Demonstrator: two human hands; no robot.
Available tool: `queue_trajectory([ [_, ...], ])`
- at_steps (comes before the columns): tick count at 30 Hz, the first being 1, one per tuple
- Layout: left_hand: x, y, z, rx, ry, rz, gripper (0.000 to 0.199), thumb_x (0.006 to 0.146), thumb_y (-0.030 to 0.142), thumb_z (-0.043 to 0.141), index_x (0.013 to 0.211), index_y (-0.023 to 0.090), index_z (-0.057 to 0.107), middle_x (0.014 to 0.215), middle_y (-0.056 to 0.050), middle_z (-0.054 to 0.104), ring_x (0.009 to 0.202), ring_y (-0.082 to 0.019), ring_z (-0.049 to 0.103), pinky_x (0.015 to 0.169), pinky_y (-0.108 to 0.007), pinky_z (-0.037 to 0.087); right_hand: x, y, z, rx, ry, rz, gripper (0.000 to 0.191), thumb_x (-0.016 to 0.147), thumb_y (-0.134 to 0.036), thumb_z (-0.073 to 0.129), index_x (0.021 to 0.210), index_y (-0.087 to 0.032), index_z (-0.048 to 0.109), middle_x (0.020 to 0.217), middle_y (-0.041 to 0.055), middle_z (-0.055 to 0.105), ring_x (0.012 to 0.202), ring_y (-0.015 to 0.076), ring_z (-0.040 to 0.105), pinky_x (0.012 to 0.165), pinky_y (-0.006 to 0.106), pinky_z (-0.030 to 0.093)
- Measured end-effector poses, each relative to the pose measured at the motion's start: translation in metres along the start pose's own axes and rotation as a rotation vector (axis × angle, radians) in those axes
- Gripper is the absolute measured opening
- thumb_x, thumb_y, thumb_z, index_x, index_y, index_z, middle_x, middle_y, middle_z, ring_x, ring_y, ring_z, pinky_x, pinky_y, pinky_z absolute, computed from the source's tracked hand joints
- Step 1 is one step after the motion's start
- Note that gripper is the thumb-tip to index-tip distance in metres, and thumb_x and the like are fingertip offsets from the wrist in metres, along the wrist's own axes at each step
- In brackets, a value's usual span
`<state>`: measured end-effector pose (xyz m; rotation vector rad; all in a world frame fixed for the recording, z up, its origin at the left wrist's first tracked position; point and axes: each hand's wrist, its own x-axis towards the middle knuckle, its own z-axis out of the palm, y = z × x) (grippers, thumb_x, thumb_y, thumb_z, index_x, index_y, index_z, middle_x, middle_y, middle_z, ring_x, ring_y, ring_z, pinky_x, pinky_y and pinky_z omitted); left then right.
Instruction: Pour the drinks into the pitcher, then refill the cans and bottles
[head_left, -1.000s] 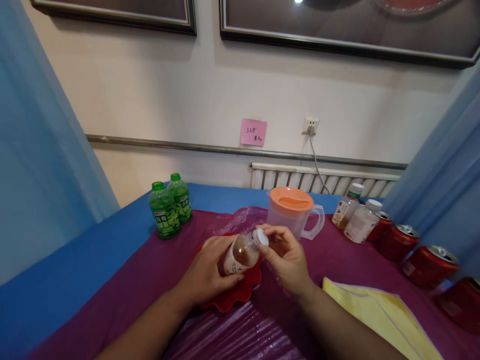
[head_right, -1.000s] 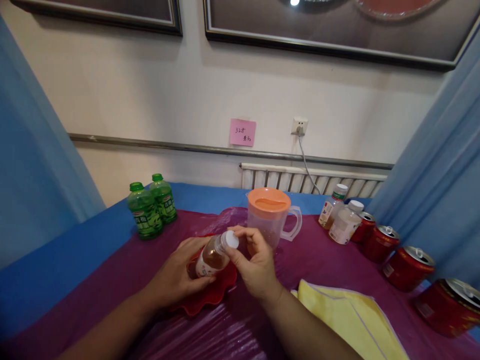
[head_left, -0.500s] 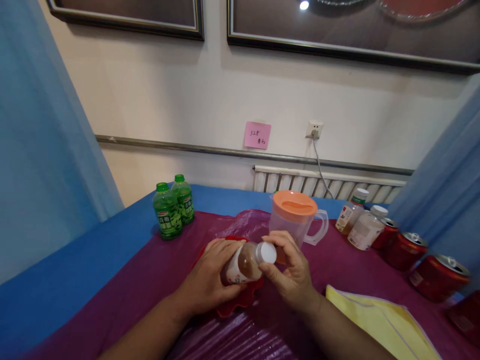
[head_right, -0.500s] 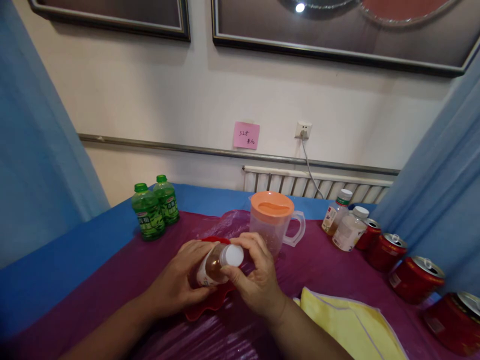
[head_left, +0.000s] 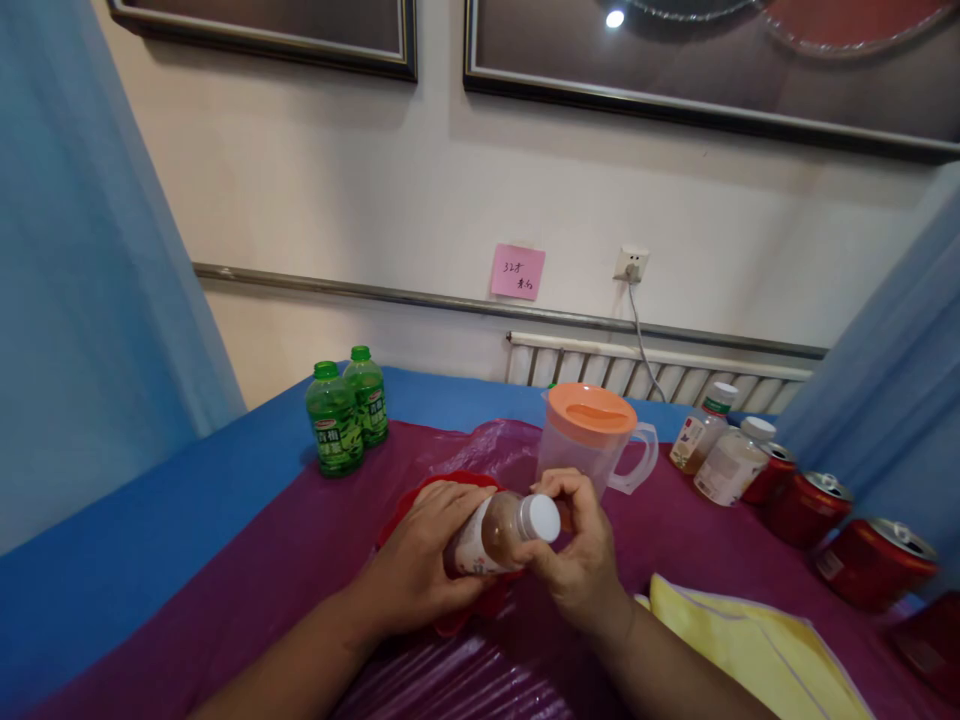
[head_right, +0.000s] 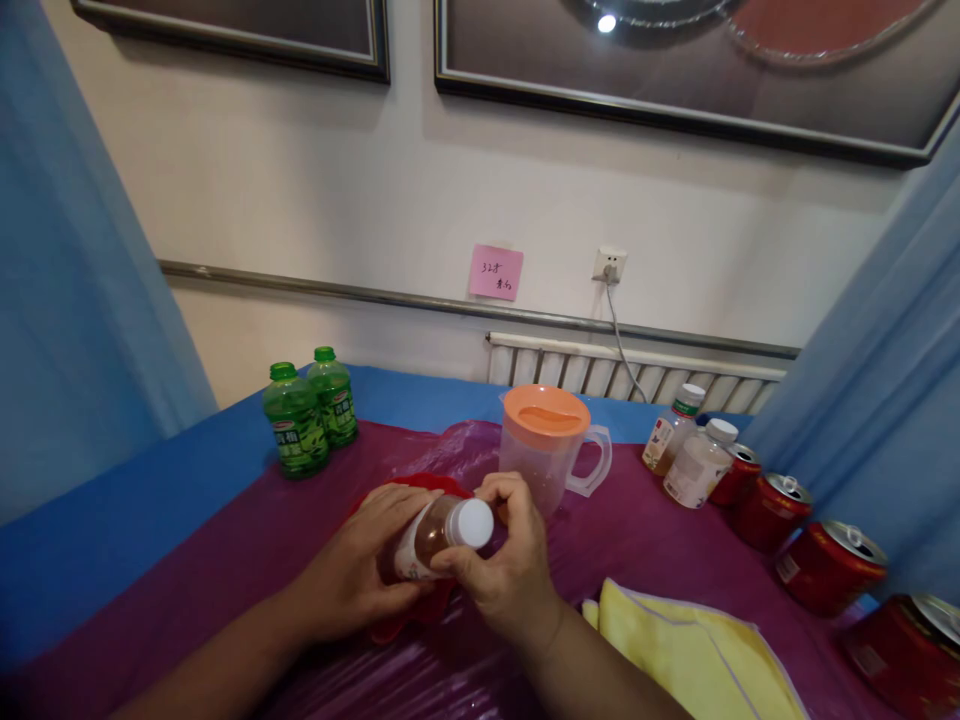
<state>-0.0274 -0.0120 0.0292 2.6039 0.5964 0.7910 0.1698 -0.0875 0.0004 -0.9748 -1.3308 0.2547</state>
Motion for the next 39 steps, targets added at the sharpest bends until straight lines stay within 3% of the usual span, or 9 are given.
queue_trajectory([
  [4,0.001,0.002,-0.001,-0.008,0.004,-0.025,0.061,0.076,0.036,0.080,0.132,0.028,0.056,0.127,-0.006,0.068,0.117,-0.028,0.061,0.104,-0.043,0.045,-0.004,-0.001,-0.003,-0.003,-0.111,-0.034,0.078,0.083,-0.077,0.059,0.140,-0.026,0.044,0.134,0.0132,0.052,0.124,0.0315,0.055,0.105,0.048,0.047],
  [7,0.001,0.000,-0.004,0.003,0.037,-0.065,0.061,0.075,0.036,0.079,0.132,0.028,0.056,0.128,-0.006,0.068,0.118,-0.029,0.061,0.104,-0.043,0.045,-0.008,-0.003,-0.006,0.048,-0.167,-0.065,0.067,0.099,-0.056,0.051,0.156,-0.028,0.030,0.154,0.0143,0.042,0.140,0.0324,0.045,0.114,0.052,0.040],
  [11,0.000,-0.005,-0.004,0.019,0.039,-0.066,0.063,0.075,0.031,0.078,0.133,0.027,0.055,0.130,-0.005,0.067,0.119,-0.028,0.061,0.106,-0.043,0.044,-0.006,-0.002,-0.004,-0.011,-0.127,-0.126,0.045,0.102,-0.025,0.050,0.146,-0.032,0.047,0.144,0.0094,0.056,0.133,0.0264,0.053,0.111,0.048,0.044],
  [14,-0.001,-0.005,-0.002,0.011,0.009,-0.050,0.064,0.075,0.030,0.079,0.134,0.027,0.054,0.130,-0.006,0.067,0.120,-0.027,0.061,0.106,-0.042,0.044,-0.004,0.001,-0.001,-0.039,-0.039,-0.102,0.038,0.093,-0.034,0.067,0.129,-0.029,0.056,0.126,0.0087,0.061,0.114,0.0251,0.062,0.096,0.043,0.054],
  [18,0.000,-0.004,-0.002,-0.011,-0.007,-0.033,0.063,0.076,0.036,0.079,0.133,0.028,0.055,0.129,-0.006,0.067,0.119,-0.028,0.061,0.105,-0.043,0.045,-0.005,0.001,-0.002,-0.012,-0.050,-0.038,0.074,0.085,-0.061,0.069,0.145,-0.026,0.041,0.137,0.0134,0.053,0.119,0.0309,0.060,0.095,0.048,0.055],
  [24,0.001,-0.007,-0.003,0.000,0.012,-0.045,0.060,0.078,0.036,0.078,0.133,0.028,0.054,0.129,-0.006,0.067,0.119,-0.029,0.061,0.105,-0.045,0.045,-0.004,-0.005,-0.005,-0.077,-0.142,-0.168,0.042,0.101,-0.027,0.050,0.142,-0.031,0.049,0.138,0.0088,0.059,0.130,0.0269,0.055,0.109,0.050,0.045],
  [30,0.001,-0.008,-0.004,-0.011,-0.022,-0.046,0.062,0.078,0.041,0.078,0.134,0.028,0.054,0.131,-0.007,0.066,0.120,-0.029,0.061,0.104,-0.045,0.046,-0.005,0.000,-0.002,-0.041,-0.046,-0.027,0.068,0.088,-0.055,0.069,0.143,-0.026,0.042,0.129,0.0122,0.056,0.112,0.0285,0.062,0.094,0.047,0.055],
  [34,0.002,-0.012,-0.003,-0.006,-0.006,-0.055,0.066,0.075,0.034,0.080,0.135,0.029,0.054,0.132,-0.005,0.066,0.120,-0.028,0.061,0.106,-0.043,0.046,-0.005,-0.006,-0.002,-0.054,-0.133,-0.102,0.050,0.100,-0.031,0.051,0.149,-0.028,0.040,0.145,0.0122,0.052,0.132,0.0282,0.052,0.108,0.050,0.046],
  [39,0.001,-0.011,-0.001,0.004,0.001,-0.048,0.062,0.076,0.035,0.079,0.133,0.029,0.055,0.129,-0.003,0.068,0.118,-0.026,0.062,0.105,-0.041,0.047,-0.004,-0.006,0.003,-0.025,-0.002,-0.137,0.031,0.093,-0.021,0.062,0.122,-0.027,0.056,0.122,0.0088,0.062,0.112,0.0236,0.062,0.096,0.044,0.054],
])
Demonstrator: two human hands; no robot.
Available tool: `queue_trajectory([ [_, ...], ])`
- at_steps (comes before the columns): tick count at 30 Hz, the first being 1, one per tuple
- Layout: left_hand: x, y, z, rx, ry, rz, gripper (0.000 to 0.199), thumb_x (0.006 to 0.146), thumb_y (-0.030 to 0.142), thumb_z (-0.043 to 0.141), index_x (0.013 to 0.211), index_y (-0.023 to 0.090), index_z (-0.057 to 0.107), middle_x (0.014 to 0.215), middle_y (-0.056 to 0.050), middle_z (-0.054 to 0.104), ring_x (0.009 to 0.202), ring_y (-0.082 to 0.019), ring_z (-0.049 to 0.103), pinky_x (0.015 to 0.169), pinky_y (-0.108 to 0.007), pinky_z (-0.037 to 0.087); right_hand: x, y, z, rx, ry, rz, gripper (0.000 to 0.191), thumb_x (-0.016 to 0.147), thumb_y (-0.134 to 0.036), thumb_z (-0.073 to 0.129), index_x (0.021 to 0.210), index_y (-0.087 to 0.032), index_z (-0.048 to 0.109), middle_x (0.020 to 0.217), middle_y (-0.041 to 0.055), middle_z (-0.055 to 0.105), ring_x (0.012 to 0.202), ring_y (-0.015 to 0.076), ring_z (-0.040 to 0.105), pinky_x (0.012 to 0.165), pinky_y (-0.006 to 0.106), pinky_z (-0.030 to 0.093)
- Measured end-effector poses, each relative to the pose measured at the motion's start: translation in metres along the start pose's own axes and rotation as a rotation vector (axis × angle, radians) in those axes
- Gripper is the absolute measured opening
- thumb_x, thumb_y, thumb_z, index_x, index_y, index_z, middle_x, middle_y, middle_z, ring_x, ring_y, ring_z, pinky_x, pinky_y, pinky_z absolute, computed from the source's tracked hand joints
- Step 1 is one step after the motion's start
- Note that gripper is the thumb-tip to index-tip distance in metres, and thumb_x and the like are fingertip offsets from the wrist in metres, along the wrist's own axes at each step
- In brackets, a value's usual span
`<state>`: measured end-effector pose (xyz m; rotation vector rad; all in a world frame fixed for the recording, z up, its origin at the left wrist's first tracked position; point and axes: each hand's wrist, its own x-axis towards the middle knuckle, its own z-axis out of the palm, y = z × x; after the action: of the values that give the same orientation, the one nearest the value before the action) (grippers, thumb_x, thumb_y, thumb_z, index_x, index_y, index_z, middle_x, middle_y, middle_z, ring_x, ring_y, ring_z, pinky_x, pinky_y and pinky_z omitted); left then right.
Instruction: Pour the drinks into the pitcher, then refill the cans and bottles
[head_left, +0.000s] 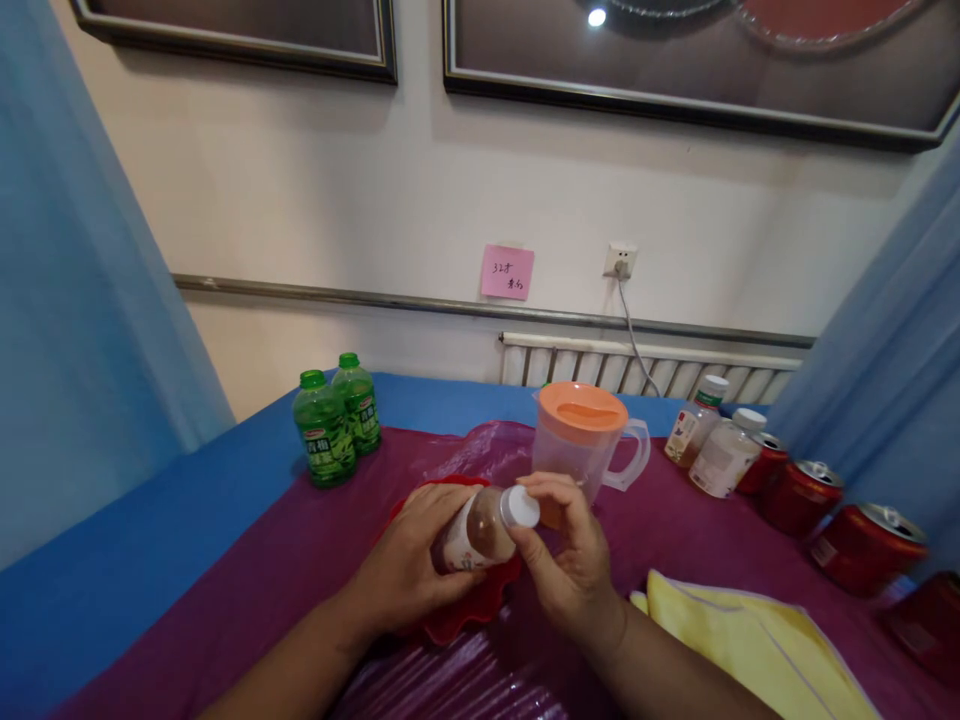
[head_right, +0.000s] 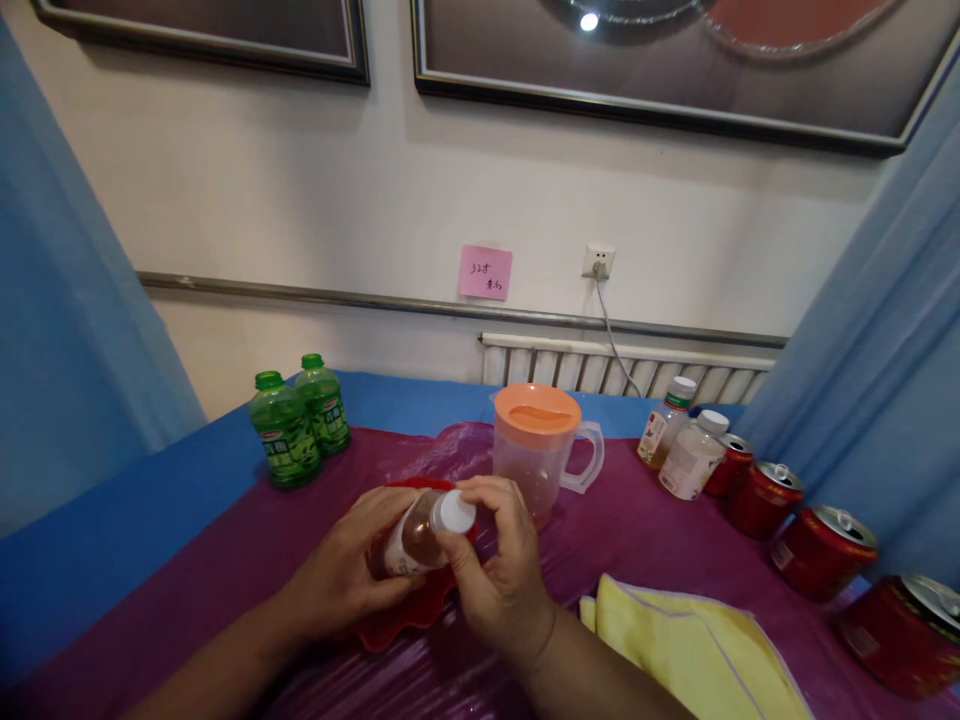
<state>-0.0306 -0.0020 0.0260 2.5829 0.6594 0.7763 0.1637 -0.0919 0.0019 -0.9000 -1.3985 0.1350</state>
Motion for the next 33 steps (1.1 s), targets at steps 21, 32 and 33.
queue_trajectory([
  [21,-0.003,-0.026,0.006,-0.083,0.250,-0.028,0.087,0.068,0.070,0.076,0.142,0.034,0.050,0.138,-0.008,0.064,0.122,-0.035,0.063,0.105,-0.048,0.052,0.015,-0.018,0.015,0.035,-0.115,0.326,0.067,0.061,-0.042,0.089,0.118,-0.023,0.060,0.111,0.0064,0.073,0.099,0.0252,0.070,0.090,0.041,0.058],
  [32,0.004,-0.028,0.002,0.002,0.447,-0.193,0.057,0.086,0.064,0.057,0.134,0.032,0.056,0.129,-0.003,0.070,0.118,-0.029,0.067,0.107,-0.043,0.051,0.027,-0.029,-0.179,-0.339,0.229,0.553,0.056,0.077,-0.057,0.074,0.115,-0.018,0.061,0.109,0.0117,0.075,0.097,0.0281,0.073,0.084,0.039,0.059],
  [33,0.005,-0.031,0.001,0.012,0.453,-0.198,0.055,0.087,0.064,0.057,0.132,0.032,0.057,0.127,-0.003,0.071,0.116,-0.029,0.068,0.108,-0.042,0.051,0.028,-0.019,-0.202,-0.446,0.282,0.577,0.059,0.075,-0.060,0.074,0.114,-0.017,0.061,0.107,0.0131,0.075,0.096,0.0290,0.073,0.083,0.040,0.059],
])
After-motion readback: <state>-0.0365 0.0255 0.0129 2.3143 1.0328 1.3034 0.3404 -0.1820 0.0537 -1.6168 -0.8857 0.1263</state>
